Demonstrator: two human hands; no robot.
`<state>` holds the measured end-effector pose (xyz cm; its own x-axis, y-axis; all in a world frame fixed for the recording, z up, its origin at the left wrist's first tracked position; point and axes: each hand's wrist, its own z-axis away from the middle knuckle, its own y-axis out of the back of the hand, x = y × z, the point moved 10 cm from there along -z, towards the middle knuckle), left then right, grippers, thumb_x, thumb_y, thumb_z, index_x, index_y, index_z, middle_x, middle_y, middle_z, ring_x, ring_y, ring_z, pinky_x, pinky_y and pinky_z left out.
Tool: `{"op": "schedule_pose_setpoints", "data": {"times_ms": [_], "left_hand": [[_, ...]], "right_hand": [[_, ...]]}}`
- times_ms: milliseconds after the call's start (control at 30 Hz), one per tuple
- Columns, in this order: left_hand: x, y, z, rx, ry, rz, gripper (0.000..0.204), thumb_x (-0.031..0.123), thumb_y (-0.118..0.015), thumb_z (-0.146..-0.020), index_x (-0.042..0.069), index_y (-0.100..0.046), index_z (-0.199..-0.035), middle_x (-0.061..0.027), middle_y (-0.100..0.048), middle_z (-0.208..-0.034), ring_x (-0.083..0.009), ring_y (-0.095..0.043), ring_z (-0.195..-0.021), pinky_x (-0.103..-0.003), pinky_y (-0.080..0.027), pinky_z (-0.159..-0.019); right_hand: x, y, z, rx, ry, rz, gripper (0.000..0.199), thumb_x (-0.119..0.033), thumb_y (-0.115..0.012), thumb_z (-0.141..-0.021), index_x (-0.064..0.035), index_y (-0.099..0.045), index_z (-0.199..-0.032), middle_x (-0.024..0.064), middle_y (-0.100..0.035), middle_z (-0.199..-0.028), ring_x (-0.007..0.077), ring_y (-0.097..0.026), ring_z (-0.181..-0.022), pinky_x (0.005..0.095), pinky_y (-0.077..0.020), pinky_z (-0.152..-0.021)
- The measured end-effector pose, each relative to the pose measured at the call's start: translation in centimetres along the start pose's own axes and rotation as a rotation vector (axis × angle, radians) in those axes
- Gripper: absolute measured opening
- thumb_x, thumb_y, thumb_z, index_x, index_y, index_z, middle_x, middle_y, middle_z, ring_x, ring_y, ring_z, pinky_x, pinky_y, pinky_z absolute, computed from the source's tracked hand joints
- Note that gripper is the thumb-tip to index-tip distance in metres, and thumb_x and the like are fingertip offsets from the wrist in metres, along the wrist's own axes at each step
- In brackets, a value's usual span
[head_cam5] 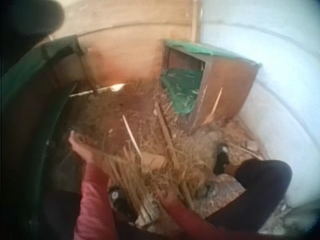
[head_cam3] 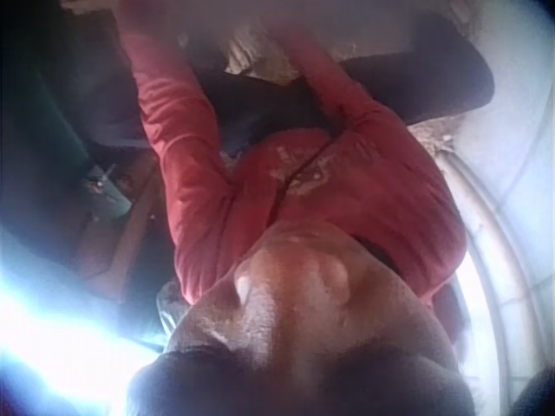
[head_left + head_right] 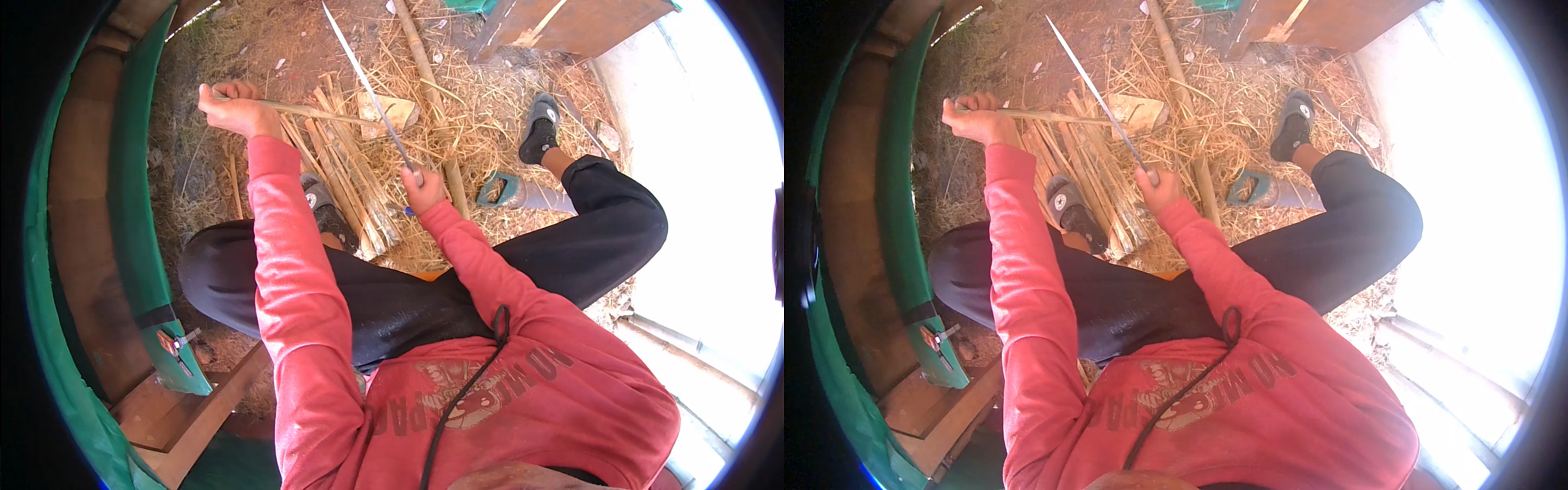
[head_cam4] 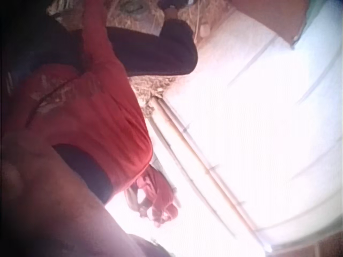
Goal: The person sits on the ground and uses a knife to shave thin strips from a wooden stick. They hold the stick with one hand and scrape the blade along its length to remove the outer layer, creating a pile of wood shavings.
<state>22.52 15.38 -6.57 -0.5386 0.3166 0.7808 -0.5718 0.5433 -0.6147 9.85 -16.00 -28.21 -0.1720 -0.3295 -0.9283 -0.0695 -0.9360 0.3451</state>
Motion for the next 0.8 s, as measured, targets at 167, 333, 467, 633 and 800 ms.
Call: {"op": "schedule_pose_setpoints", "data": {"times_ms": [167, 333, 467, 633, 800], "left_hand": [[-0.6, 0.5, -0.6, 0.001, 0.052, 0.026, 0.041, 0.038, -0.043, -0.092, 0.012, -0.030, -0.063, 0.0004, -0.028, -0.055, -0.0114, -0.024, -0.045, -0.030, -0.017, -0.046], [0.0, 0.9, -0.9, 0.010, 0.027, 0.023, 0.042, 0.039, -0.042, -0.093, 0.012, -0.029, -0.063, -0.0006, -0.027, -0.054, -0.0125, -0.024, -0.045, -0.030, -0.017, -0.046], [0.1, 0.1, -0.3, 0.057, 0.032, 0.012, 0.044, 0.038, -0.041, -0.094, 0.012, -0.028, -0.061, -0.0013, -0.026, -0.053, -0.0132, -0.024, -0.045, -0.031, -0.016, -0.046], [0.2, -2.0, 1.6, 0.011, -0.077, -0.132, 0.045, 0.037, -0.038, -0.096, 0.012, -0.030, -0.059, -0.0003, -0.029, -0.051, -0.0129, -0.028, -0.043, -0.032, -0.022, -0.044], [0.1, -3.9, 3.5, 0.064, -0.149, -0.222, 0.048, 0.039, -0.039, -0.096, 0.012, -0.033, -0.057, 0.0004, -0.033, -0.048, -0.0128, -0.031, -0.043, -0.031, -0.026, -0.044]], "right_hand": [[12.5, -2.5, 1.3, -0.153, 0.046, 0.674, 0.050, -0.044, -0.063, -0.085, 0.0048, -0.062, -0.097, 0.0255, -0.065, -0.079, 0.0368, -0.066, -0.070, 0.0460, -0.0504, -0.066], [14.7, -2.7, 3.2, -0.149, -0.913, -0.216, 0.055, -0.057, -0.062, -0.085, -0.0078, -0.051, -0.066, 0.0069, -0.048, -0.060, 0.0204, -0.045, -0.046, 0.0362, -0.0352, -0.042], [13.3, -3.2, 2.8, -0.116, -0.885, -0.415, 0.057, -0.062, -0.063, -0.084, -0.0128, -0.043, -0.062, -0.0020, -0.034, -0.055, 0.0105, -0.031, -0.043, 0.0283, -0.0229, -0.038], [6.7, -0.2, -1.8, 0.065, -0.356, -0.259, 0.063, -0.056, -0.061, -0.088, 0.0034, -0.059, -0.067, 0.0095, -0.052, -0.058, 0.0191, -0.048, -0.051, 0.0389, -0.0412, -0.054], [2.6, 0.6, -2.3, 0.089, -0.038, -0.276, 0.053, -0.049, -0.054, -0.095, -0.0035, -0.056, -0.068, 0.0070, -0.050, -0.053, 0.0188, -0.049, -0.047, 0.0346, -0.0390, -0.048]]}}
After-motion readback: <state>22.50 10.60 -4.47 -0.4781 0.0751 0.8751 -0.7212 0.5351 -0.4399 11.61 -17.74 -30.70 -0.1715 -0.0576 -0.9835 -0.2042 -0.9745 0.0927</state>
